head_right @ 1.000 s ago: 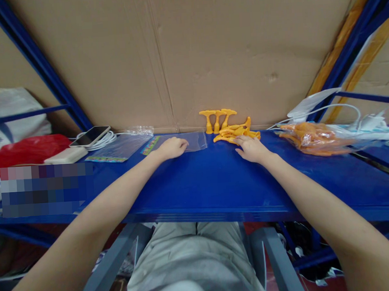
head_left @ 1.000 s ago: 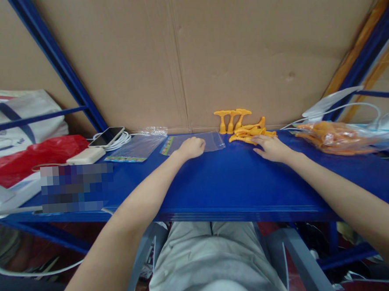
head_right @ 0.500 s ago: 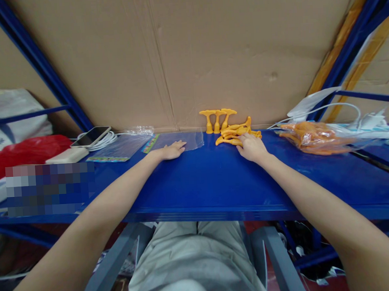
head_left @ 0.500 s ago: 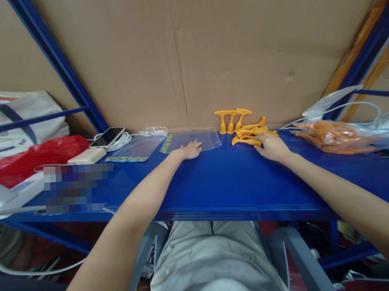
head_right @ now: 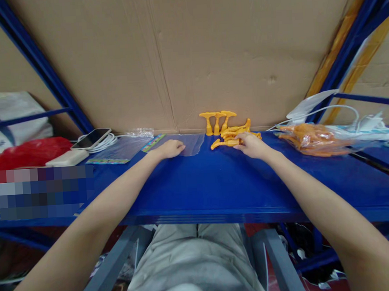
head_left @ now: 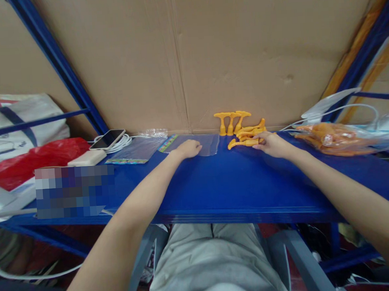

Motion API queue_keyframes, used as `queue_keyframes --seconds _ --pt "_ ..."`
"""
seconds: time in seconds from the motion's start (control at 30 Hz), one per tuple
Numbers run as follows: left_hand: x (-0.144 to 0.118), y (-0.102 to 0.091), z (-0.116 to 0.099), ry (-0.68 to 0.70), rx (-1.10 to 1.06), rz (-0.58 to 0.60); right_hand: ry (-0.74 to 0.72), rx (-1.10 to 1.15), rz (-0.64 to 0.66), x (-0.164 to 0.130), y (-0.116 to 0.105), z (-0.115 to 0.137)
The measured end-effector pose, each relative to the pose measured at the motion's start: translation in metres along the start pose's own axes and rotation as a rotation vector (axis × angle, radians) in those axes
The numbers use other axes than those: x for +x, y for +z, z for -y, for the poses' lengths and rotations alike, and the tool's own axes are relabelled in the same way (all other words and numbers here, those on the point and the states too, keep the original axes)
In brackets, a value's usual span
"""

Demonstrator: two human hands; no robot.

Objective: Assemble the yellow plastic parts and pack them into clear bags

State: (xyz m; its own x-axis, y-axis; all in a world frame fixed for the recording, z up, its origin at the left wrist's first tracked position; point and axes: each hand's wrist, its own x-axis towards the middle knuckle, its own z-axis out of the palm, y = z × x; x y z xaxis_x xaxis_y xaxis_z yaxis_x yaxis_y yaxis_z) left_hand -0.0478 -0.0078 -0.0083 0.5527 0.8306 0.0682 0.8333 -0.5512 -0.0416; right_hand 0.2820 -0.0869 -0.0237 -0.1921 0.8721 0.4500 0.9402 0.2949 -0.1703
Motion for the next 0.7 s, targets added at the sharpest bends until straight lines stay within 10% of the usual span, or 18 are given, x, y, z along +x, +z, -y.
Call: queue_keyframes --seconds 0.17,0.47,0.7 --pt "0.007 -0.008 -0.024 0.001 0.044 -0.114 -0.015 0.140 -0.110 0.004 -0.008 0.003" --pt "0.013 -0.019 -0.052 -0.015 0.126 0.109 -0.070 0.175 -0.101 0.024 -0.005 0.020" --pt "0.004 -0.025 -0.052 0.022 0.136 -0.053 -0.053 0.188 -0.021 0.035 0.002 0.036"
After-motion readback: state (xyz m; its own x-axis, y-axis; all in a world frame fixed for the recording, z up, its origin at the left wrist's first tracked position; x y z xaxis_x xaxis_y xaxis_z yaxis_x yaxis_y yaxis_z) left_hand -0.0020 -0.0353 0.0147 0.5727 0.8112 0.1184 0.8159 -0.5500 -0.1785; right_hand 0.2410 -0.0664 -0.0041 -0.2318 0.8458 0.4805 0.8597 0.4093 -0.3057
